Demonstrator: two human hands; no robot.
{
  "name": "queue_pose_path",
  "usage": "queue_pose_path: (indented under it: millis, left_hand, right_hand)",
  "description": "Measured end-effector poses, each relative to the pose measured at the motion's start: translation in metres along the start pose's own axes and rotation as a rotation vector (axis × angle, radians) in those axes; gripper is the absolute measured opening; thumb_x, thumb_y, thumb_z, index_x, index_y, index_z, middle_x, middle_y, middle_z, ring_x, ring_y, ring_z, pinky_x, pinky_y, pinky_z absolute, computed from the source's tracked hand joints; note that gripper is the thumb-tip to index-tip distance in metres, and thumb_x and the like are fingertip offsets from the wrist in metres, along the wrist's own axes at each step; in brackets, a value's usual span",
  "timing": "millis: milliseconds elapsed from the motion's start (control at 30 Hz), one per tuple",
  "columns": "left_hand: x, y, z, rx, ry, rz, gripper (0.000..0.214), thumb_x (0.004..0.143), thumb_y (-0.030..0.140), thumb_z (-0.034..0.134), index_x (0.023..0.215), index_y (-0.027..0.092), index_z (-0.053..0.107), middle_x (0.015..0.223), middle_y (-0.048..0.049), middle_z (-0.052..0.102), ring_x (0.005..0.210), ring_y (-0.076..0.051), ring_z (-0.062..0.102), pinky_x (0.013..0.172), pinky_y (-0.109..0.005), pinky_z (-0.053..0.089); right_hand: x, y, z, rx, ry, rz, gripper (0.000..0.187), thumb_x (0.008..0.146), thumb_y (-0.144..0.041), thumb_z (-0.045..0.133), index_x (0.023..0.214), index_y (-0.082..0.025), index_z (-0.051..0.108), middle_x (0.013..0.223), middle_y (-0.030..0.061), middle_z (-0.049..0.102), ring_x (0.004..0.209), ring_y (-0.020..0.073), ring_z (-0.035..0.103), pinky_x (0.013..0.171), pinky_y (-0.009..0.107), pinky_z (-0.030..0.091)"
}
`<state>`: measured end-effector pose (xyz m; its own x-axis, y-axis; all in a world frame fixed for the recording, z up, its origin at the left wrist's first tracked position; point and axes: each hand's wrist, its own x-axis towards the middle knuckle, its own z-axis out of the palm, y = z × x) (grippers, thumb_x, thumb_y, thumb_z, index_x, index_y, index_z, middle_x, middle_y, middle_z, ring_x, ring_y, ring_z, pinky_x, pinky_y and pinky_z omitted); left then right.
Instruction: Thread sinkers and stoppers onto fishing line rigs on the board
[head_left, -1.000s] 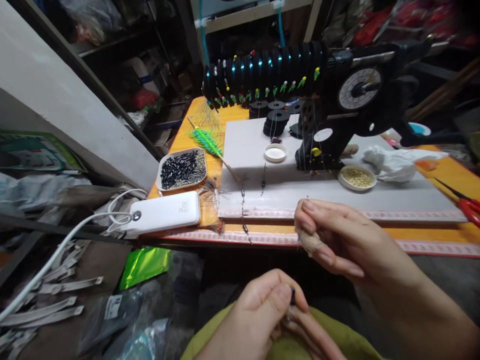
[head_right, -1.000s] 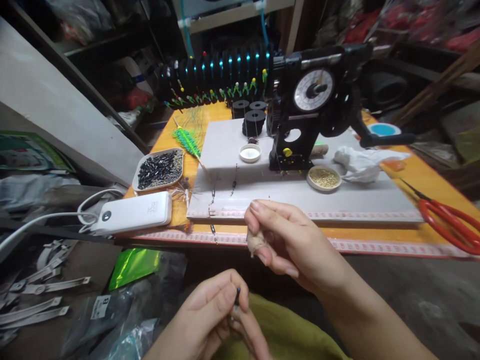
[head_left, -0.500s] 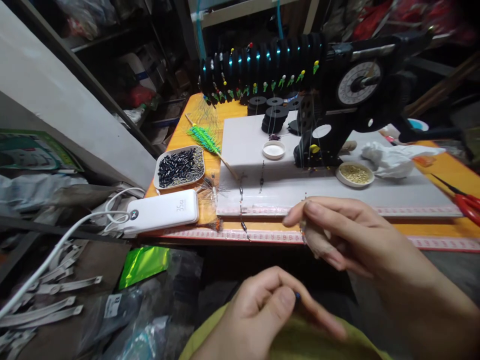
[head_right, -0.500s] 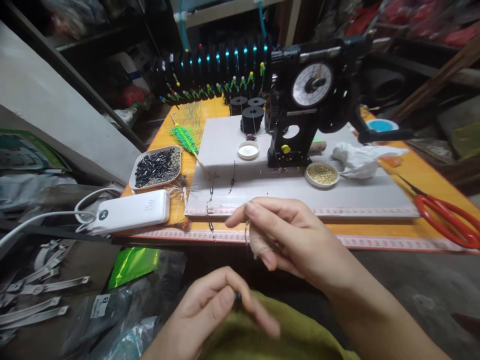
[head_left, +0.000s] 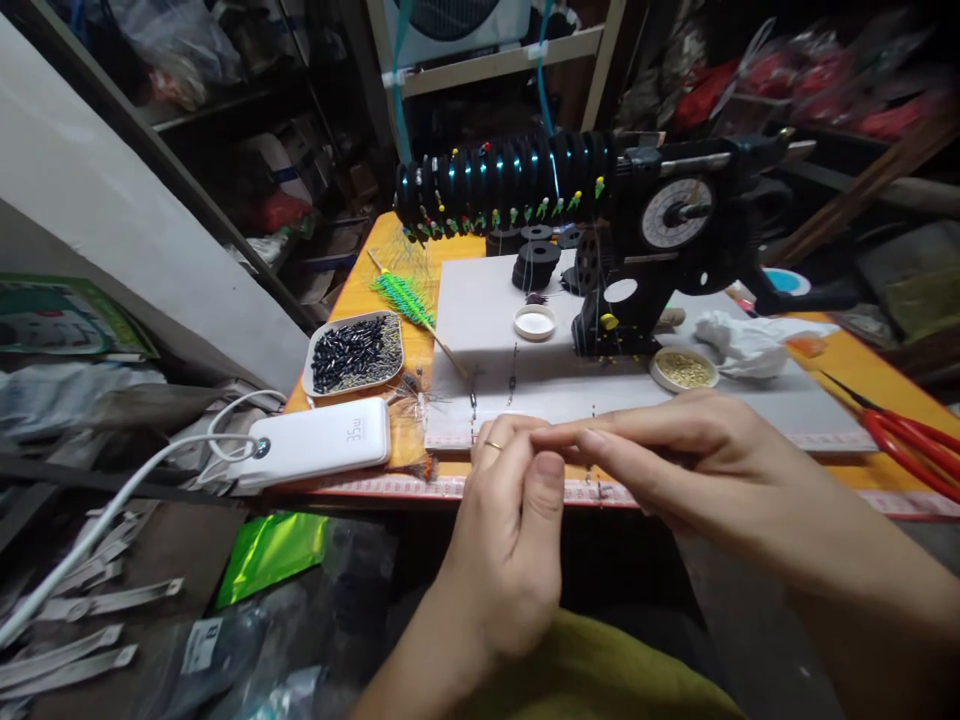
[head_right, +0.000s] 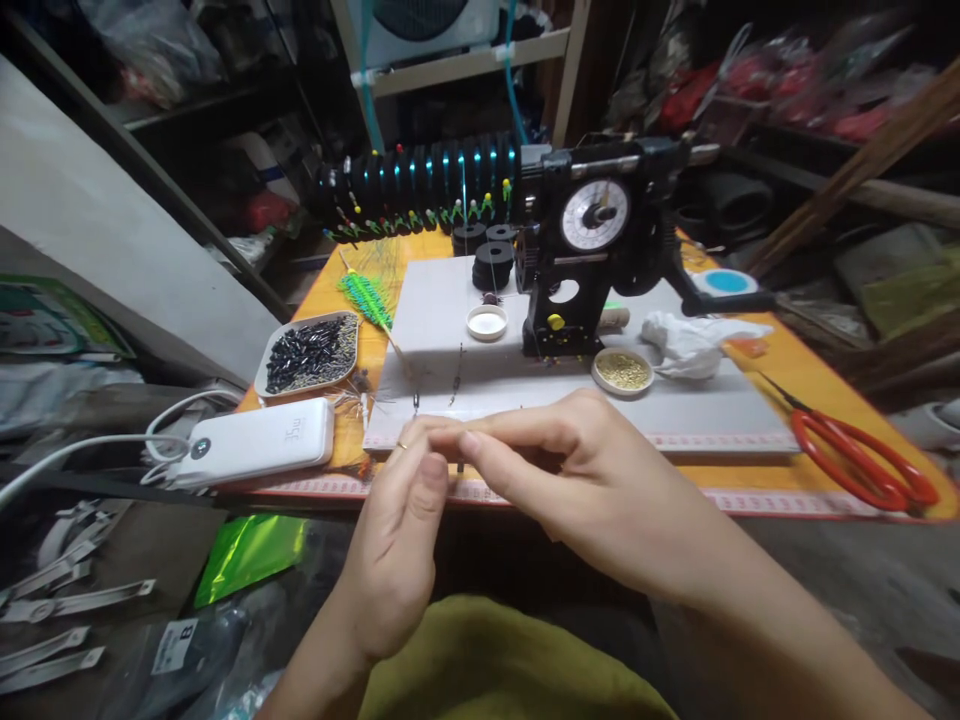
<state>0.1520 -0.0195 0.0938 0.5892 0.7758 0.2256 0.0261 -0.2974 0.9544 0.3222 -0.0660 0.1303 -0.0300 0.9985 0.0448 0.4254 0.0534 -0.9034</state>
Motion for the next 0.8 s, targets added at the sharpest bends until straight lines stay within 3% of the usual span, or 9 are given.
queue_pose_path:
  millis: [67,133,233,333,433,500,567,667,800]
  left_hand:
    - [0.001,0.001,0.001,-0.109,0.003,-0.09,0.027,0.105,0.035,0.039,0.119,0.019,0.055,0.107,-0.0073,0.064,0.1,-0.018,0.061,0.087,-0.029,0.048]
    - [0.003,0.001,0.002,-0.196,-0.025,-0.167,0.029,0.103,0.042,0.044,0.119,0.019,0.053,0.092,-0.0033,0.066,0.082,-0.015,0.063,0.073,-0.025,0.049]
    - [0.003,0.001,0.002,-0.133,-0.052,-0.164,0.03,0.102,0.043,0.045,0.09,0.018,0.057,0.068,0.0024,0.056,0.063,-0.01,0.054,0.063,-0.023,0.042]
    - [0.003,0.002,0.0,-0.008,-0.072,-0.11,0.04,0.105,0.037,0.038,0.071,0.018,0.05,0.061,0.0032,0.049,0.059,-0.01,0.048,0.062,-0.024,0.036]
    - [0.002,0.005,-0.003,0.02,-0.116,-0.089,0.036,0.105,0.034,0.038,0.078,0.018,0.056,0.062,0.0022,0.053,0.061,-0.011,0.051,0.064,-0.025,0.037]
    - [0.002,0.005,-0.003,0.006,-0.122,-0.077,0.034,0.103,0.032,0.04,0.079,0.018,0.058,0.065,0.0006,0.057,0.064,-0.012,0.054,0.065,-0.025,0.039]
    - [0.001,0.002,-0.002,-0.005,-0.099,-0.052,0.032,0.101,0.029,0.043,0.075,0.017,0.058,0.067,-0.0006,0.058,0.064,-0.013,0.053,0.064,-0.025,0.04]
    - [-0.002,-0.004,0.003,-0.071,-0.045,-0.03,0.032,0.099,0.026,0.045,0.071,0.017,0.057,0.065,-0.0012,0.057,0.062,-0.013,0.053,0.063,-0.025,0.042]
    - [-0.006,-0.009,0.01,-0.407,-0.025,-0.1,0.038,0.099,0.039,0.05,0.07,0.015,0.057,0.056,-0.001,0.059,0.055,-0.013,0.061,0.061,-0.024,0.048]
  right_hand:
    - [0.001,-0.003,0.001,-0.041,0.001,-0.026,0.039,0.096,-0.048,0.054,0.085,-0.02,0.08,0.081,0.0026,0.075,0.071,0.0196,0.068,0.059,0.024,0.049]
    - [0.002,-0.005,0.004,-0.105,0.022,-0.06,0.04,0.098,-0.046,0.052,0.088,-0.02,0.08,0.081,0.0024,0.076,0.067,0.0173,0.067,0.057,0.024,0.048]
    - [0.002,-0.006,0.006,-0.133,0.059,-0.085,0.035,0.098,-0.043,0.053,0.1,-0.021,0.08,0.086,0.0031,0.077,0.069,0.0155,0.067,0.06,0.023,0.049]
    - [0.004,-0.002,0.004,0.047,0.025,0.041,0.04,0.096,-0.048,0.055,0.119,-0.021,0.073,0.065,0.0013,0.071,0.056,0.0115,0.061,0.051,0.02,0.045]
    - [0.009,0.002,0.001,0.439,-0.058,0.211,0.048,0.096,-0.053,0.051,0.128,-0.02,0.065,0.041,-0.0066,0.051,0.031,0.0048,0.036,0.033,0.015,0.024]
    - [0.013,0.001,0.001,0.735,-0.131,0.246,0.042,0.096,-0.051,0.05,0.119,-0.021,0.069,0.044,-0.0057,0.055,0.025,0.0019,0.03,0.03,0.012,0.016]
    - [0.017,-0.002,0.004,0.97,-0.172,0.273,0.036,0.096,-0.047,0.047,0.094,-0.02,0.071,0.051,-0.0019,0.063,0.025,0.0009,0.036,0.029,0.009,0.014]
    - [0.023,-0.007,0.013,1.216,-0.113,0.327,0.043,0.096,-0.04,0.048,0.061,-0.017,0.054,0.051,-0.0015,0.063,0.024,0.0019,0.04,0.026,0.007,0.017]
    - [0.031,-0.008,0.026,1.381,-0.029,0.27,0.044,0.088,-0.03,0.058,0.051,-0.018,0.038,0.04,-0.0054,0.053,0.019,0.0025,0.024,0.021,0.011,0.022]
